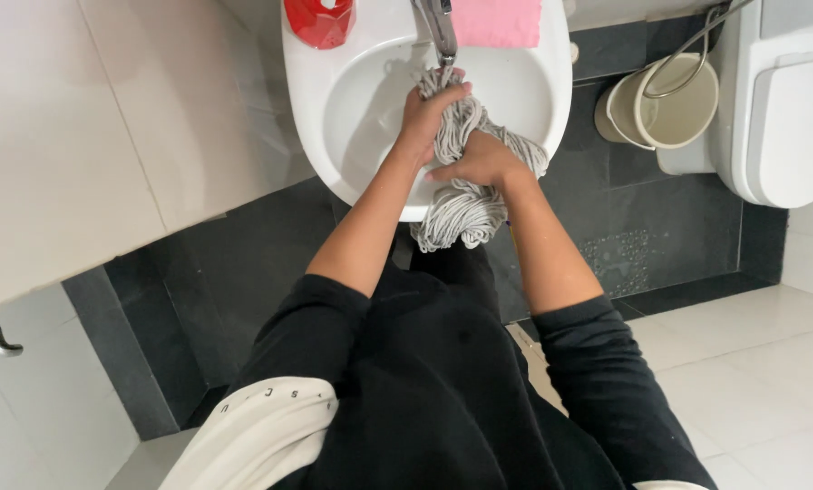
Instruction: Mopping the floor of a bathroom and rinsing the mop head in a sink.
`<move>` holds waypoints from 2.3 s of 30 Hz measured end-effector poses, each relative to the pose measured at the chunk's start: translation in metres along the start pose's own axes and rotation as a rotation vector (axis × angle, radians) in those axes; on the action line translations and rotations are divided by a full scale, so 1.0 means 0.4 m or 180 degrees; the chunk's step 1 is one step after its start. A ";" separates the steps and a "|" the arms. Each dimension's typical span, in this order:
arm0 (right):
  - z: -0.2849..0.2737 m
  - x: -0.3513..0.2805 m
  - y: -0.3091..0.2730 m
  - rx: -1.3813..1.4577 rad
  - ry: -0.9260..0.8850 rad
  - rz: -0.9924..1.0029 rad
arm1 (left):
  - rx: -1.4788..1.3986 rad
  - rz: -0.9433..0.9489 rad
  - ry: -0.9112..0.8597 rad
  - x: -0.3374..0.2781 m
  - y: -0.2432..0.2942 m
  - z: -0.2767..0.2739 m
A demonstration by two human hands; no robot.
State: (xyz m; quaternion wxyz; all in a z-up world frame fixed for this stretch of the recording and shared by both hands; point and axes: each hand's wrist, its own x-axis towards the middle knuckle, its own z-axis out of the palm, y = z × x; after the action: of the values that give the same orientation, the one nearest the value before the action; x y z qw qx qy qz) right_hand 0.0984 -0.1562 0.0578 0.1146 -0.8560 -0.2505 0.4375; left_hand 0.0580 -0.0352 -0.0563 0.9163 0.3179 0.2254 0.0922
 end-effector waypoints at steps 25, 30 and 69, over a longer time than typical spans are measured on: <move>0.094 0.013 0.020 -0.0076 0.1251 0.0115 | 0.1544 0.0727 0.1190 0.004 -0.038 0.022; 0.144 -0.030 0.076 -0.0390 0.2368 -0.0781 | -0.1071 0.0232 0.0996 0.002 0.014 0.022; 0.163 0.076 -0.021 0.0168 0.1989 0.0019 | 0.0093 0.0573 0.1465 -0.059 0.065 0.087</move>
State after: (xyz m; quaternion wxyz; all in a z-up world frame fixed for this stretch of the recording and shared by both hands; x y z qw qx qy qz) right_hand 0.0581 -0.1345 0.0016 0.2069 -0.9465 -0.1892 0.1599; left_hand 0.0527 -0.0411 -0.0075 0.8242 0.3206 0.4003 0.2401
